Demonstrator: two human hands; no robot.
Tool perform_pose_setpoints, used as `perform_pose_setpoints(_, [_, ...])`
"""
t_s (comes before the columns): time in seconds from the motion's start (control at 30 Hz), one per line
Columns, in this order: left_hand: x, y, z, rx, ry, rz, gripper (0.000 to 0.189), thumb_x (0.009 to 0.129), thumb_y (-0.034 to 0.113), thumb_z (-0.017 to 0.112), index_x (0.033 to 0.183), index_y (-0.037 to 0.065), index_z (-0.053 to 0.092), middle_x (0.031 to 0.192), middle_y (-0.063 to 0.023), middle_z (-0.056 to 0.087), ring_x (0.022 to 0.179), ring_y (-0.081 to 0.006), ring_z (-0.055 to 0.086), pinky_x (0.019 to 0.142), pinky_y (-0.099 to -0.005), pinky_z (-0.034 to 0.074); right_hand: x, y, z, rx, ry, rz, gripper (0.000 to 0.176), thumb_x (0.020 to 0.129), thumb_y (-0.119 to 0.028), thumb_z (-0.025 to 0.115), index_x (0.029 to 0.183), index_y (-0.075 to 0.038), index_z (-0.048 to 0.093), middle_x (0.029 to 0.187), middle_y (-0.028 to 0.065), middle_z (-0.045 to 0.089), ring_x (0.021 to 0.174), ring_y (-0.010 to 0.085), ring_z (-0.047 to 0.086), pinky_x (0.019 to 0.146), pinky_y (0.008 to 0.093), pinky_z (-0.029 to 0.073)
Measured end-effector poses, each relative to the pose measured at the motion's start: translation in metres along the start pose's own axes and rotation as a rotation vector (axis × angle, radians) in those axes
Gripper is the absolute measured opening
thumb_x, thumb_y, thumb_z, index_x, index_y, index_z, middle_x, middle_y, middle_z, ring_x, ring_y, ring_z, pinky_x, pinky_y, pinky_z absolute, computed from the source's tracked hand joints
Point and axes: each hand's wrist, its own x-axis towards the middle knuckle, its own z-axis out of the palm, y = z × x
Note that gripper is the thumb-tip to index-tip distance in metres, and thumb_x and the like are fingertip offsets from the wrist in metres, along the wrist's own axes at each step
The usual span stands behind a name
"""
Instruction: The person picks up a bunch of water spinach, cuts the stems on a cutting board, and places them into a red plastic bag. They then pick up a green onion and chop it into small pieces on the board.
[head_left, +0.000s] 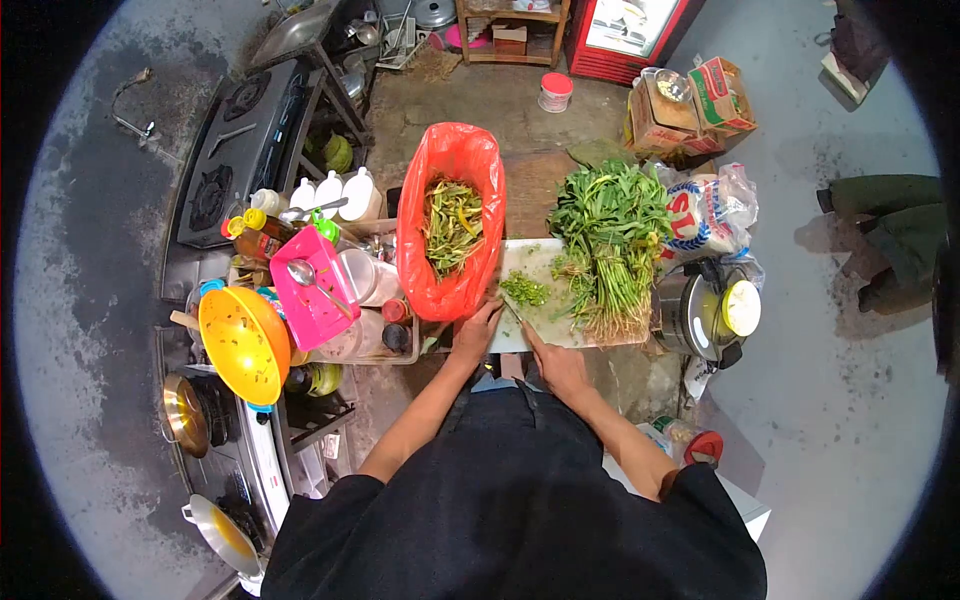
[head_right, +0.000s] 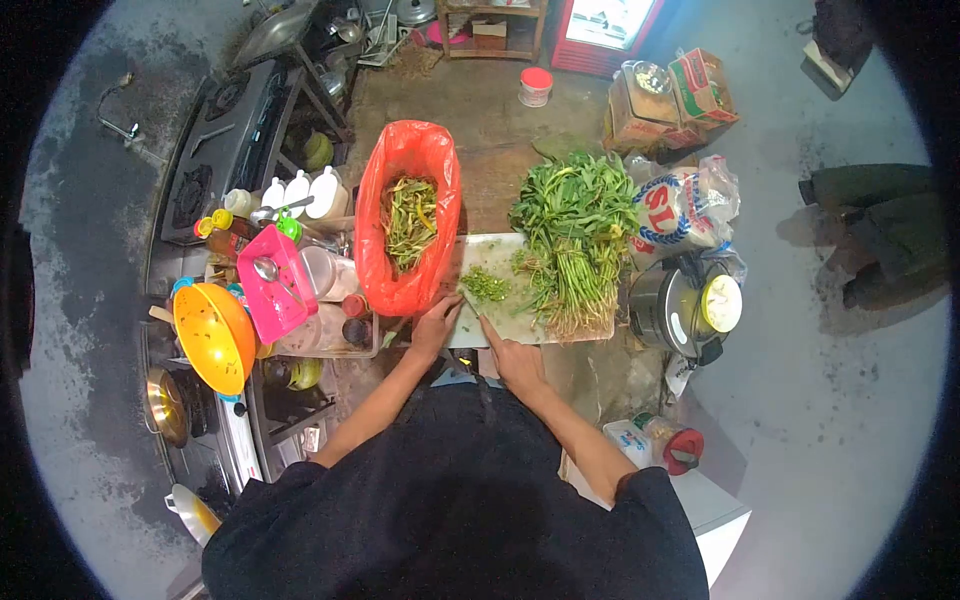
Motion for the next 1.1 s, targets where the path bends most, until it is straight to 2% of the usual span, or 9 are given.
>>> perform_pose_setpoints(0.13, [-0.001, 0.002, -0.001, 0.025, 0.038, 0.085, 0.029, 0.097, 0.025, 0.064, 0.123, 0.011, 0.065, 0.115, -0.0154, 0.069, 0.107, -0.0348, 0.066, 0.088, -0.0402, 0.053, 0.001, 0.001, -0.001, 0.003, -0.023, 0.015, 0.066, 0.093, -0.019, 0.057, 0.155, -0.025, 0.036, 0.065, 0.0148, 0.066, 0.054, 0.0326, 0.066, 0.050, 0.0461, 0.052])
perform_pose_setpoints(0.23, [-0.003, 0.006, -0.002, 0.040, 0.008, -0.015, 0.027, 0.097, 0.023, 0.064, 0.121, 0.011, 0.066, 0.115, -0.0152, 0.070, 0.108, -0.0345, 0.066, 0.088, -0.0409, 0.053, 0.004, 0.002, 0.000, -0.006, -0.013, 0.006, 0.065, 0.092, -0.018, 0.056, 0.154, -0.025, 0.037, 0.063, 0.0153, 0.066, 0.053, 0.0328, 0.065, 0.049, 0.0460, 0.051])
perform_pose_setpoints(0.33, [-0.002, 0.000, 0.001, 0.044, 0.034, 0.034, 0.026, 0.096, 0.021, 0.065, 0.121, 0.012, 0.066, 0.115, -0.0146, 0.070, 0.108, -0.0347, 0.066, 0.087, -0.0413, 0.053, 0.005, 0.002, 0.005, -0.054, -0.053, 0.031, 0.066, 0.092, -0.017, 0.056, 0.155, -0.024, 0.037, 0.064, 0.0154, 0.066, 0.053, 0.0331, 0.066, 0.048, 0.0461, 0.051])
perform_pose_setpoints(0.43, [-0.001, -0.004, 0.004, 0.053, 0.070, 0.112, 0.026, 0.095, 0.021, 0.065, 0.120, 0.013, 0.067, 0.114, -0.0138, 0.070, 0.106, -0.0344, 0.067, 0.086, -0.0409, 0.054, 0.007, 0.002, 0.017, -0.060, -0.073, 0.058, 0.073, 0.090, -0.016, 0.060, 0.157, -0.025, 0.031, 0.070, 0.0150, 0.068, 0.059, 0.0347, 0.066, 0.052, 0.0477, 0.051])
perform_pose_setpoints(0.6, [-0.001, -0.010, 0.008, 0.064, 0.143, 0.201, 0.026, 0.095, 0.018, 0.066, 0.120, 0.012, 0.067, 0.112, -0.0132, 0.071, 0.103, -0.0326, 0.069, 0.084, -0.0398, 0.055, 0.015, -0.004, 0.034, -0.074, 0.032, 0.041, 0.072, 0.090, -0.014, 0.058, 0.157, -0.022, 0.031, 0.067, 0.0147, 0.067, 0.056, 0.0331, 0.066, 0.051, 0.0469, 0.052])
perform_pose_setpoints(0.73, [-0.001, -0.016, 0.013, 0.036, 0.110, 0.172, 0.026, 0.095, 0.017, 0.066, 0.120, 0.012, 0.067, 0.112, -0.0135, 0.071, 0.103, -0.0327, 0.069, 0.085, -0.0398, 0.055, 0.013, -0.002, 0.032, -0.081, -0.011, 0.058, 0.078, 0.087, -0.013, 0.058, 0.158, -0.022, 0.028, 0.073, 0.0167, 0.069, 0.058, 0.0322, 0.067, 0.052, 0.0452, 0.053])
perform_pose_setpoints(0.83, [0.001, -0.015, 0.010, 0.040, 0.148, 0.235, 0.025, 0.095, 0.017, 0.066, 0.120, 0.012, 0.067, 0.111, -0.0139, 0.071, 0.102, -0.0337, 0.069, 0.084, -0.0400, 0.055, 0.005, 0.001, 0.024, -0.075, -0.016, 0.040, 0.078, 0.087, -0.012, 0.058, 0.159, -0.021, 0.027, 0.071, 0.0157, 0.068, 0.056, 0.0320, 0.067, 0.051, 0.0456, 0.053])
perform_pose_setpoints(0.93, [-0.003, -0.005, 0.007, 0.050, 0.121, 0.159, 0.025, 0.095, 0.017, 0.066, 0.120, 0.011, 0.067, 0.110, -0.0148, 0.071, 0.102, -0.0349, 0.068, 0.083, -0.0410, 0.055, -0.004, 0.001, 0.021, -0.096, -0.054, 0.045, 0.077, 0.087, -0.010, 0.057, 0.158, -0.021, 0.028, 0.069, 0.0145, 0.068, 0.055, 0.0318, 0.066, 0.049, 0.0456, 0.052])
perform_pose_setpoints(1.1, [-0.008, 0.014, -0.003, 0.086, 0.101, 0.076, 0.025, 0.096, 0.022, 0.066, 0.118, 0.010, 0.069, 0.104, -0.0184, 0.071, 0.097, -0.0374, 0.068, 0.079, -0.0442, 0.055, 0.013, 0.003, 0.028, -0.119, 0.022, 0.010, 0.079, 0.086, -0.010, 0.058, 0.158, -0.025, 0.029, 0.068, 0.0136, 0.067, 0.053, 0.0319, 0.065, 0.047, 0.0446, 0.052])
